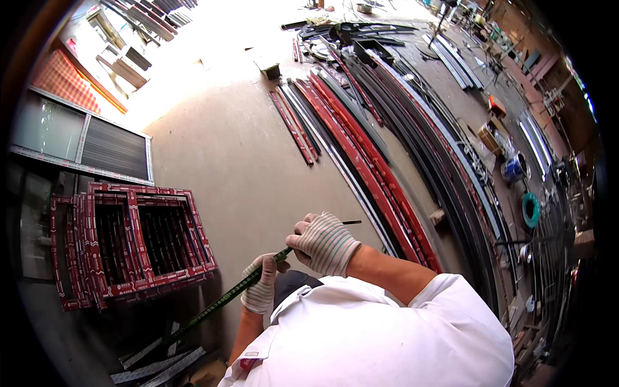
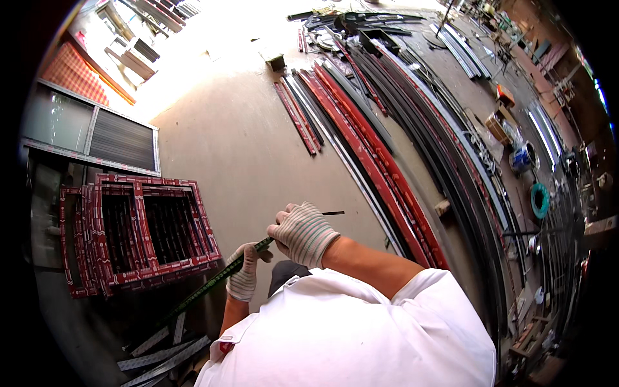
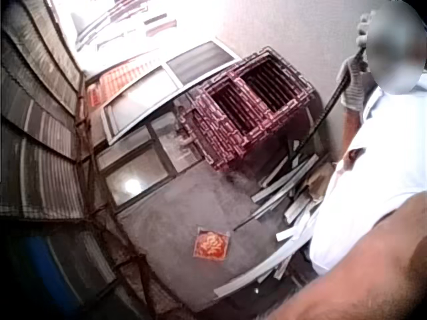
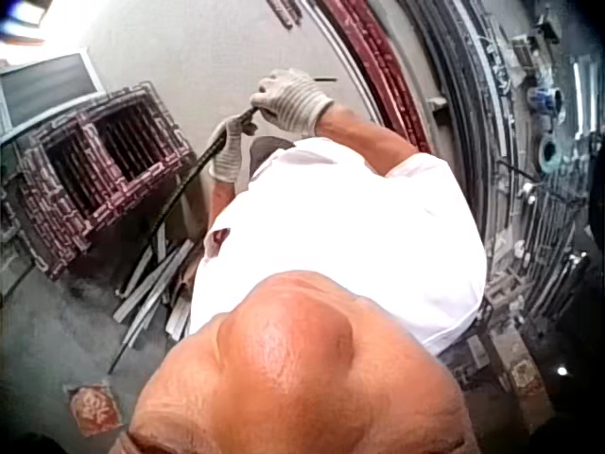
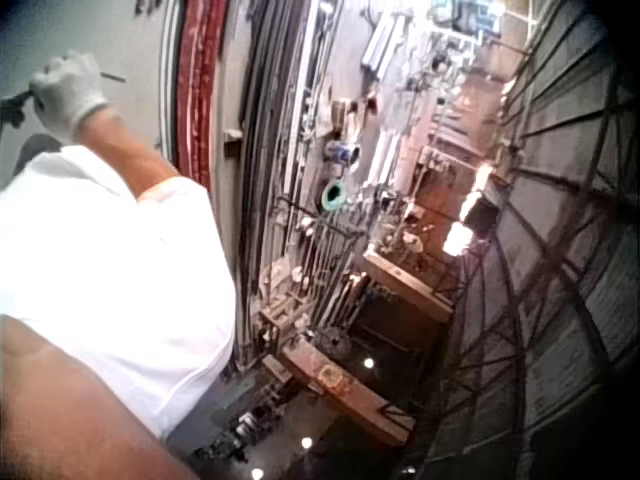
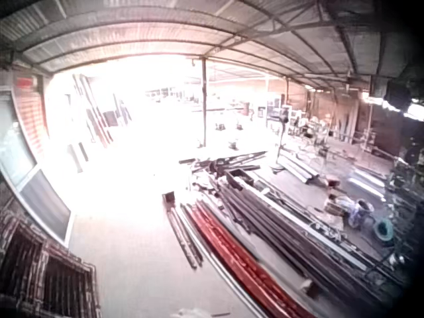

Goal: The person uses a tape measure to measure the dimensions of several window frames in a workshop. They measure the width and height of multiple frames, moving between different stacks and work areas.

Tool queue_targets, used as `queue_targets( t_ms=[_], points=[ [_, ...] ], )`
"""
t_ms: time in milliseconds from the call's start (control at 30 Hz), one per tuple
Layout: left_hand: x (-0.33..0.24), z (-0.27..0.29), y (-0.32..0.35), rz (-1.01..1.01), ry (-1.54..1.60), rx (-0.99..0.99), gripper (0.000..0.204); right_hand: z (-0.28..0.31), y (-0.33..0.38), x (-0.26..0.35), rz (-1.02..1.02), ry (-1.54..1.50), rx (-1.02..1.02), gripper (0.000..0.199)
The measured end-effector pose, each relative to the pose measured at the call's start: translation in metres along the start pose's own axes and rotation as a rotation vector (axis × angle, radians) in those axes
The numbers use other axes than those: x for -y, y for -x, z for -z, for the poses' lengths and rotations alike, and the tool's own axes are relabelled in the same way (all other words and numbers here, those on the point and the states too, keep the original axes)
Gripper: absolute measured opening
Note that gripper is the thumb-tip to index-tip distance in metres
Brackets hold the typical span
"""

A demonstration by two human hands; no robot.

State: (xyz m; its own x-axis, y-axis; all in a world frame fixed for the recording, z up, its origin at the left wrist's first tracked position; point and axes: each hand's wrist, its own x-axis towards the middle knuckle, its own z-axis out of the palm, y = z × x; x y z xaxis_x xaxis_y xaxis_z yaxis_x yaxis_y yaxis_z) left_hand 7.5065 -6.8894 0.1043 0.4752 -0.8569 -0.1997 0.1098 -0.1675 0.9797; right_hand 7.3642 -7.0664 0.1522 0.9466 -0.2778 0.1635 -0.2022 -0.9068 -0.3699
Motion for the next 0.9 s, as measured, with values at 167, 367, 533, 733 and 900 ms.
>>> queue_targets(
  t_ms=[167,367,533,733,900],
  points=[
    [-0.011,0.043,-0.141,0.006,0.083,-0.014,0.049,-0.003,-0.129,-0.070,-0.002,0.047,-0.015,0.010],
    [-0.028,0.113,-0.333,0.039,-0.002,0.136,0.052,-0.030,-0.279,-0.153,-0.227,0.008,0.014,0.009],
    [-0.096,0.162,-0.494,0.030,-0.040,0.323,0.051,-0.014,-0.399,-0.216,-0.281,0.056,-0.193,0.008],
    [-0.144,0.189,-0.652,0.041,-0.025,0.403,0.039,0.012,-0.519,-0.292,-0.394,0.107,-0.287,0.009],
    [-0.129,0.207,-0.785,0.063,-0.042,0.383,0.045,0.001,-0.619,-0.388,-0.421,0.036,-0.189,0.010]
  ],
)
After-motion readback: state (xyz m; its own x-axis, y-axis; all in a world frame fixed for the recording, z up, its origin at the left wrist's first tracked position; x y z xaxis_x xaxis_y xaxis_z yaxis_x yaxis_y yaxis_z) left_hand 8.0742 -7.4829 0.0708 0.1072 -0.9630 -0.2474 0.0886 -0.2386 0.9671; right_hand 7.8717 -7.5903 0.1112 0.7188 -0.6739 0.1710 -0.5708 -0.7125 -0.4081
